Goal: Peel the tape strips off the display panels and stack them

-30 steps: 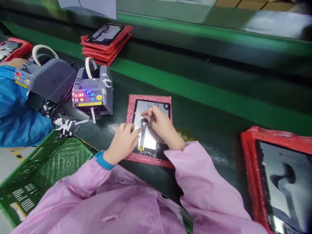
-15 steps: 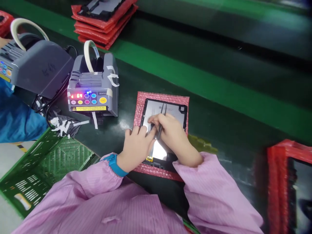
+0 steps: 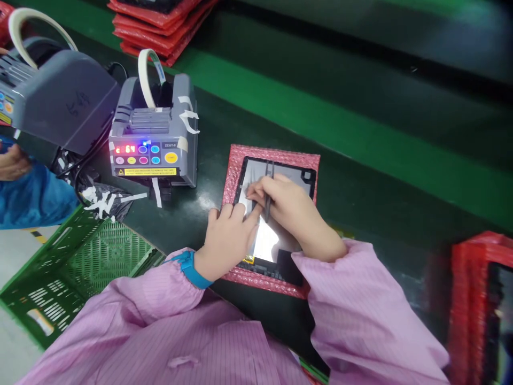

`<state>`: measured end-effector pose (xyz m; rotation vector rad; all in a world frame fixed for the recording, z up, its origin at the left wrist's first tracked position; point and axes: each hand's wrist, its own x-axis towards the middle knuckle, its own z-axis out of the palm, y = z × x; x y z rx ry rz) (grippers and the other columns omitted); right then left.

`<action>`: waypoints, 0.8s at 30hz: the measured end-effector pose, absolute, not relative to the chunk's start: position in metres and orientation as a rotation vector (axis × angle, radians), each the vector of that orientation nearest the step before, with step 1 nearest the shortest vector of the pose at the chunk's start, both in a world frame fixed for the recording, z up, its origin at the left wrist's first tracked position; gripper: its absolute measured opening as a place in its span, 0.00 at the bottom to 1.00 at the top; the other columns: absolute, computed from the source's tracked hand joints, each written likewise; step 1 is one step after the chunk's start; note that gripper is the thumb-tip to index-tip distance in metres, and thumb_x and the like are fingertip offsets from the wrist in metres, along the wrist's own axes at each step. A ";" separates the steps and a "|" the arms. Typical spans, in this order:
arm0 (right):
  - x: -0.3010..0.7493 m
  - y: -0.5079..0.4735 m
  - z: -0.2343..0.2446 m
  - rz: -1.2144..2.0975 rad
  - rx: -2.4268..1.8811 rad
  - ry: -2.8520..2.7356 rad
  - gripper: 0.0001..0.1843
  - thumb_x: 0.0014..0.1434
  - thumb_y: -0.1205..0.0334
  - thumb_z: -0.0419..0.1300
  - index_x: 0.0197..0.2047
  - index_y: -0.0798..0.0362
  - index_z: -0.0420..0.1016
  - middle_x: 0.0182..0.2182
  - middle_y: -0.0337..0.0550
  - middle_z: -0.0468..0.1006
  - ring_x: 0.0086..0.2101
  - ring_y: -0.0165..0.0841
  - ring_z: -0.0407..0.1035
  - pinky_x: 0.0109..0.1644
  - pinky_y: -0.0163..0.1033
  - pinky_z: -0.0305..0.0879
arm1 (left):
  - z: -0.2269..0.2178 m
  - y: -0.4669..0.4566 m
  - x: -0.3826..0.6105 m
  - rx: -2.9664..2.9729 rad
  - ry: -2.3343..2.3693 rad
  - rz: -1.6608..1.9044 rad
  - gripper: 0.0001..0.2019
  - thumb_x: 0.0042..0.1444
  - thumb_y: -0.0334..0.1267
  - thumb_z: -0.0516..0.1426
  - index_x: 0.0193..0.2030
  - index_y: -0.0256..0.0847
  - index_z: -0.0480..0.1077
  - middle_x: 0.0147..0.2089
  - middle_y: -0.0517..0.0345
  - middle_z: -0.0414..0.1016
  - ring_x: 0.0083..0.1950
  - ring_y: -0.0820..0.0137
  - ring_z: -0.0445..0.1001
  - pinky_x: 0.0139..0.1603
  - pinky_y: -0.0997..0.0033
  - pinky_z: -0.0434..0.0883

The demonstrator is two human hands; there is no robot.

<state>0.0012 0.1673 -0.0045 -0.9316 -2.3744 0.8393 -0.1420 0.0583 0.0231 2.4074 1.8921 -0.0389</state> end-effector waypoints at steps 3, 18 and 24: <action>0.003 0.173 -0.007 0.581 -0.798 -2.594 0.11 0.62 0.74 0.51 0.32 0.48 0.64 0.31 0.45 0.73 0.33 0.39 0.64 0.33 0.41 0.56 | 0.022 0.058 -0.142 2.408 1.894 -0.031 0.20 0.72 0.41 0.47 0.67 0.42 0.63 0.44 0.49 0.71 0.46 0.56 0.70 0.40 0.56 0.62; 0.028 0.138 0.006 0.327 -0.798 -2.569 0.14 0.59 0.77 0.50 0.30 0.47 0.61 0.26 0.44 0.73 0.29 0.41 0.62 0.31 0.43 0.54 | 0.024 0.059 -0.137 2.334 1.903 -0.036 0.17 0.69 0.35 0.50 0.61 0.43 0.68 0.43 0.49 0.71 0.46 0.56 0.70 0.40 0.56 0.63; 0.024 0.122 0.009 0.660 -0.924 -2.379 0.12 0.64 0.72 0.52 0.33 0.46 0.56 0.35 0.44 0.79 0.32 0.39 0.69 0.35 0.42 0.62 | 0.024 0.059 -0.138 2.310 1.890 -0.033 0.13 0.70 0.36 0.49 0.53 0.42 0.73 0.44 0.48 0.71 0.47 0.55 0.70 0.40 0.56 0.64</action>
